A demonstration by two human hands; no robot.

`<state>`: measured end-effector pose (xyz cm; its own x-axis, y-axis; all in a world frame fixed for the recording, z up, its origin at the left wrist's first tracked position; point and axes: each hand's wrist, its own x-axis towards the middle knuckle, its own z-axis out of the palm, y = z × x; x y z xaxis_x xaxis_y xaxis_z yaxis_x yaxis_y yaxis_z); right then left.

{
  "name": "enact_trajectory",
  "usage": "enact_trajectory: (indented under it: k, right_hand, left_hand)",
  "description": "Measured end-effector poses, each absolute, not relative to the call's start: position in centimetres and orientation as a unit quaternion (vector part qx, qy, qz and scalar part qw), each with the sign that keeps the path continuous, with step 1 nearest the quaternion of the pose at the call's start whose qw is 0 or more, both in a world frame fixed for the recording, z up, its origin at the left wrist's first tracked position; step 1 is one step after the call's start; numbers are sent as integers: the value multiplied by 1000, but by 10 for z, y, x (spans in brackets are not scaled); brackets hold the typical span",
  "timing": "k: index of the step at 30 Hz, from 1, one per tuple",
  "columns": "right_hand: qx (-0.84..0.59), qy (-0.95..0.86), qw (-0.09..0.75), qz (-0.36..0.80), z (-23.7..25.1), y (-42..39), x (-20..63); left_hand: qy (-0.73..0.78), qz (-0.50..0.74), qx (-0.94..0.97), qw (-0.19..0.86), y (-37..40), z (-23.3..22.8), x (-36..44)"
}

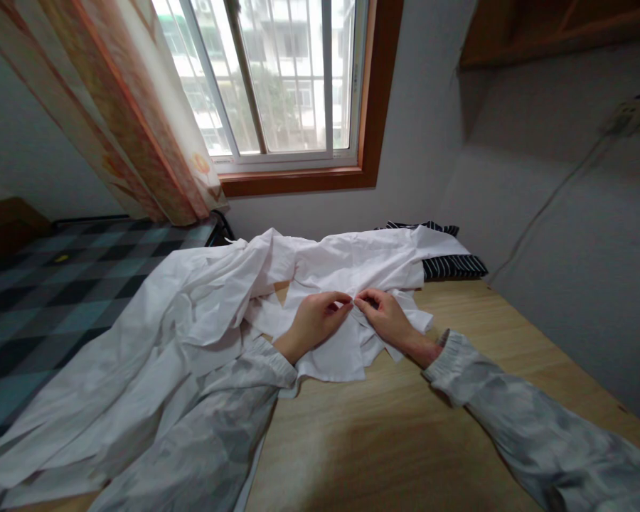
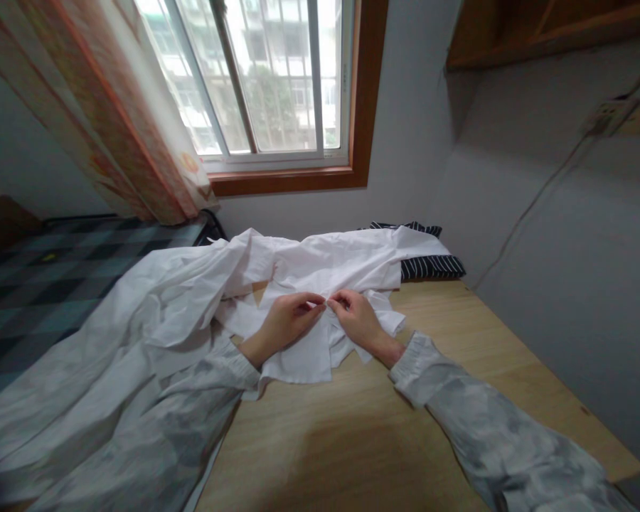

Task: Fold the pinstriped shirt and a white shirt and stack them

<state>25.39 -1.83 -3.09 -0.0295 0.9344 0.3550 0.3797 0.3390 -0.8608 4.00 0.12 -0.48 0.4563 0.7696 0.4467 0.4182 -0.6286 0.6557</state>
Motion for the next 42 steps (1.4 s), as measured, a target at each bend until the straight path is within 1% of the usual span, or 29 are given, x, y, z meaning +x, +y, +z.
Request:
enact_trajectory:
  k: [4, 10, 12, 17, 21, 29, 37, 39, 42]
  right_hand:
    - [-487, -655, 489, 308, -30, -18, 254]
    - [-468, -646, 497, 342, -30, -17, 256]
    - [-460, -642, 498, 357, -30, -17, 256]
    - [-439, -631, 502, 397, -30, -16, 257]
    - [-437, -630, 504, 398, -30, -16, 256]
    - [-455, -659, 504, 323, -25, -22, 251]
    - [-448, -672, 496, 320, -21, -24, 251]
    - [-445, -680, 492, 312, -21, -26, 248]
    - [-448, -701, 482, 276, -18, -29, 246]
  left_hand:
    - [355, 380, 816, 254, 1, -5, 40]
    - [368, 378, 814, 244, 1, -5, 38]
    - [366, 388, 804, 265, 3, -5, 38]
    - [357, 403, 765, 354, 8, -2, 38]
    - [336, 400, 766, 375, 8, 0, 39]
    - [306, 360, 816, 334, 5, -1, 39]
    - [314, 354, 823, 314, 2, 0, 39]
    - [327, 350, 827, 293, 3, -2, 38]
    - [349, 326, 848, 228, 5, -4, 38]
